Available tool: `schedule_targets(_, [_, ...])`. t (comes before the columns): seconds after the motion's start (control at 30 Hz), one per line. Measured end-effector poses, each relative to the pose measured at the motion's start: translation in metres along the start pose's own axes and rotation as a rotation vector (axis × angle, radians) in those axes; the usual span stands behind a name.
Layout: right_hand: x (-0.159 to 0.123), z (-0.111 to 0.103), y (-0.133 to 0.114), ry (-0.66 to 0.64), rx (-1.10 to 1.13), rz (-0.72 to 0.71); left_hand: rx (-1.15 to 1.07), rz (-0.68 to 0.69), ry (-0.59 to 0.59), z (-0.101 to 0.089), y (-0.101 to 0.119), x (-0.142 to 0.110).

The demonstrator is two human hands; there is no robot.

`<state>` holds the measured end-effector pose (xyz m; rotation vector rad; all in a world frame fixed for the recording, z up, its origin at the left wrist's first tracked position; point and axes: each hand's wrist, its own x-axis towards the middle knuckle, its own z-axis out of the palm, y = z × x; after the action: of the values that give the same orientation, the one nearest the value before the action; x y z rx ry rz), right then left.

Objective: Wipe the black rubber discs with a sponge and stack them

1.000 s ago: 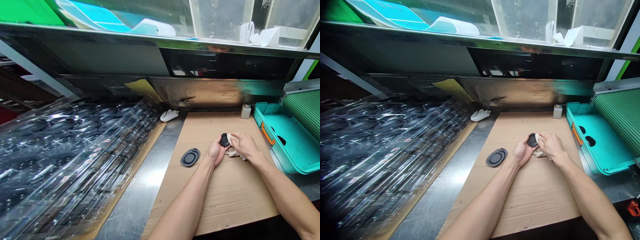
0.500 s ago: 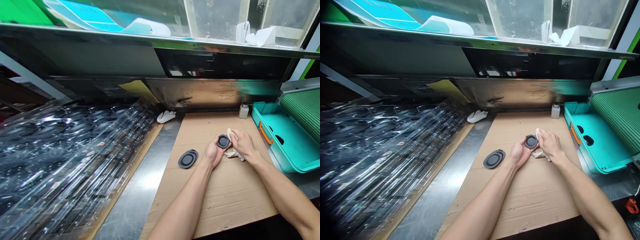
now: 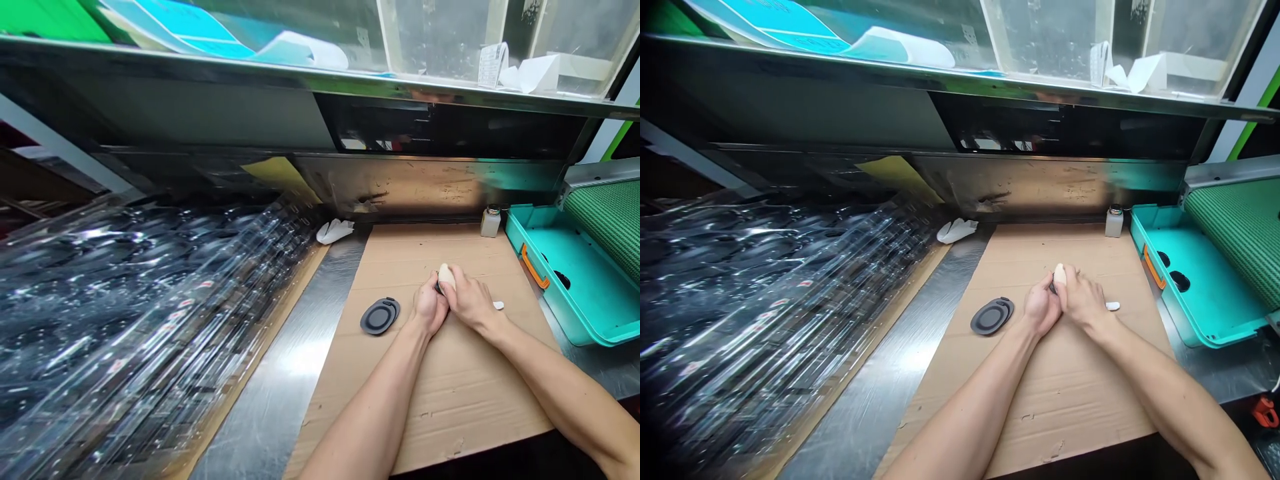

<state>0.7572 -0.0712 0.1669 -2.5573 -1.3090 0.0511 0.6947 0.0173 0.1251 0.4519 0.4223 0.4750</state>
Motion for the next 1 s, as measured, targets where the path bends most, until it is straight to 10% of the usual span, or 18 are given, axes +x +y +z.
schedule_targets(1.0, [0.001,-0.003,0.017,0.088,0.044,0.092,-0.014,0.052,0.022,0.001,-0.001,-0.002])
